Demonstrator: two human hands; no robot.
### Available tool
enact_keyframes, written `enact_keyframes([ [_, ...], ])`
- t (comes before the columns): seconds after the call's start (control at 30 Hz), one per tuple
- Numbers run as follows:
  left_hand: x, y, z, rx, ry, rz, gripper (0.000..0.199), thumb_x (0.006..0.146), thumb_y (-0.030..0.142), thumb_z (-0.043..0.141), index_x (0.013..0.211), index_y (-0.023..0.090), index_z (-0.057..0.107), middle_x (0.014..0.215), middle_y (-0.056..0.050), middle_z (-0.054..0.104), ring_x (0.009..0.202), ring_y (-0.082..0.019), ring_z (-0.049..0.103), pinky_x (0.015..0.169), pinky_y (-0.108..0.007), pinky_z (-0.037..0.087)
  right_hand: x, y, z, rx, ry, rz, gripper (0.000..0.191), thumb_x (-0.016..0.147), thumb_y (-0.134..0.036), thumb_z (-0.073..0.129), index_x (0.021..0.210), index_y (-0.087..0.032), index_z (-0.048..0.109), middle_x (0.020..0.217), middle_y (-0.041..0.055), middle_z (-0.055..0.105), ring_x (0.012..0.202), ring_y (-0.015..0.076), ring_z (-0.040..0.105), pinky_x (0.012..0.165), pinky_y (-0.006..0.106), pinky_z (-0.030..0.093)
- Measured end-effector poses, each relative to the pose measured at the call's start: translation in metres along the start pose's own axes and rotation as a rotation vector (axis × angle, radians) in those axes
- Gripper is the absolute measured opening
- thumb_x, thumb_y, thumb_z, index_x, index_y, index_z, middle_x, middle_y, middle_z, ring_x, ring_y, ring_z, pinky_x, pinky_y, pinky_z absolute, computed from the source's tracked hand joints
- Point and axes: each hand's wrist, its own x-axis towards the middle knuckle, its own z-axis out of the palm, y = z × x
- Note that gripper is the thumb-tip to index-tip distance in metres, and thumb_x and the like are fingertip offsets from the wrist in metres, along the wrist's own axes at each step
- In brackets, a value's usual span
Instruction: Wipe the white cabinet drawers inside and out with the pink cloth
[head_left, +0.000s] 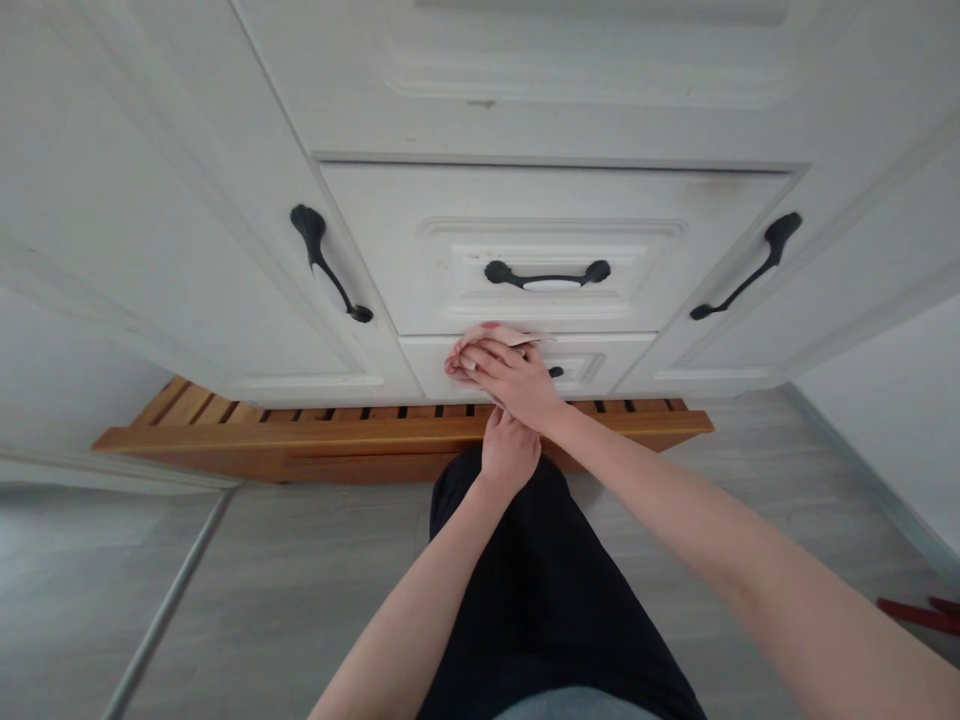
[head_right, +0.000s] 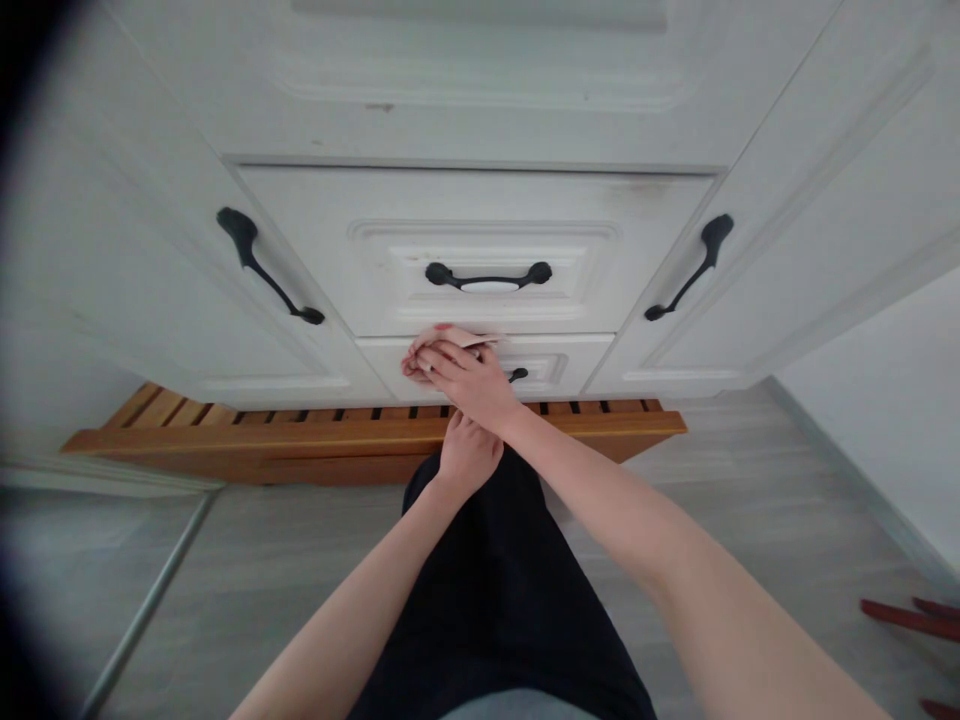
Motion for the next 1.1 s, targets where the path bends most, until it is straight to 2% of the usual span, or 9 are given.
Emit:
enact_keyframes([
  [0.07,-0.004,0.000,0.000,-0.006,0.006,0.036,0.044,0.092,0.020,0.048,0.134,0.013,0.059,0.140,-0.014,0.063,0.139,-0.029,0.048,0.120,-0.045,0.033,-0.020,0.021,-0.013,-0.195,-0.047,-0.008,0.038,0.105,-0.029,0.038,0.138,-0.034,0.056,0.152,-0.0006,0.050,0.143,0.0264,0.037,0.111,0.056,0.028],
  [0.23,-0.016,-0.003,0.005,0.009,0.036,0.038,0.054,0.091,0.016,0.047,0.144,0.015,0.048,0.168,-0.013,0.023,0.155,-0.028,0.018,0.116,-0.045,0.040,-0.083,0.078,-0.040,-0.544,-0.011,0.098,0.032,0.101,-0.034,0.050,0.131,-0.037,0.063,0.142,0.0038,0.059,0.136,0.0267,0.042,0.107,0.052,0.029],
  [0.4,-0.039,-0.011,0.015,0.006,0.022,-0.025,0.050,0.092,0.018,0.049,0.142,0.019,0.051,0.168,-0.013,0.023,0.155,-0.030,0.020,0.111,-0.045,0.045,-0.125,0.114,-0.067,-0.664,0.052,0.217,0.026,0.098,-0.036,0.056,0.120,-0.036,0.070,0.139,0.0061,0.058,0.134,0.0277,0.042,0.108,0.050,0.030],
  [0.5,-0.059,-0.013,0.026,-0.014,0.001,-0.075,0.050,0.091,0.016,0.050,0.141,0.019,0.052,0.167,-0.014,0.025,0.154,-0.030,0.022,0.110,-0.044,0.046,-0.139,0.123,-0.073,-0.680,0.167,0.231,0.025,0.098,-0.034,0.055,0.116,-0.030,0.071,0.137,0.0099,0.055,0.135,0.0283,0.039,0.108,0.046,0.036],
  [0.6,-0.080,-0.011,0.037,-0.057,-0.019,-0.120,0.049,0.091,0.014,0.050,0.139,0.020,0.053,0.166,-0.015,0.028,0.153,-0.030,0.024,0.109,-0.044,0.047,-0.146,0.125,-0.061,-0.666,0.302,0.273,0.026,0.095,-0.033,0.058,0.117,-0.026,0.070,0.140,0.0138,0.048,0.137,0.0318,0.037,0.110,0.050,0.037],
  [0.7,-0.093,-0.009,0.045,-0.100,-0.027,-0.157,0.045,0.092,0.014,0.049,0.136,0.020,0.055,0.164,-0.016,0.031,0.152,-0.031,0.027,0.110,-0.046,0.047,-0.153,0.121,-0.035,-0.636,0.378,0.392,0.031,0.093,-0.029,0.056,0.122,-0.023,0.067,0.144,0.0185,0.041,0.139,0.0367,0.034,0.109,0.057,0.037],
  [0.8,-0.098,-0.010,0.048,-0.136,-0.027,-0.179,0.041,0.094,0.015,0.048,0.133,0.020,0.058,0.162,-0.015,0.034,0.151,-0.030,0.030,0.114,-0.046,0.044,-0.159,0.116,-0.007,-0.604,0.410,0.476,0.033,0.094,-0.026,0.051,0.123,-0.019,0.066,0.144,0.0225,0.036,0.138,0.0376,0.033,0.106,0.057,0.039],
  [0.93,-0.097,-0.011,0.048,-0.156,-0.007,-0.210,0.038,0.093,0.016,0.049,0.130,0.019,0.060,0.160,-0.016,0.036,0.150,-0.030,0.032,0.116,-0.046,0.043,-0.169,0.109,0.025,-0.569,0.370,0.562,0.033,0.095,-0.026,0.048,0.122,-0.019,0.066,0.139,0.0218,0.038,0.134,0.0357,0.035,0.104,0.055,0.041],
  [1.1,-0.098,-0.009,0.049,-0.142,-0.017,-0.204,0.038,0.091,0.014,0.050,0.128,0.020,0.060,0.160,-0.015,0.038,0.148,-0.030,0.035,0.112,-0.046,0.047,-0.186,0.095,0.055,-0.511,0.263,0.571,0.040,0.091,-0.022,0.046,0.127,-0.023,0.065,0.140,0.0209,0.040,0.135,0.0376,0.034,0.101,0.059,0.042],
])
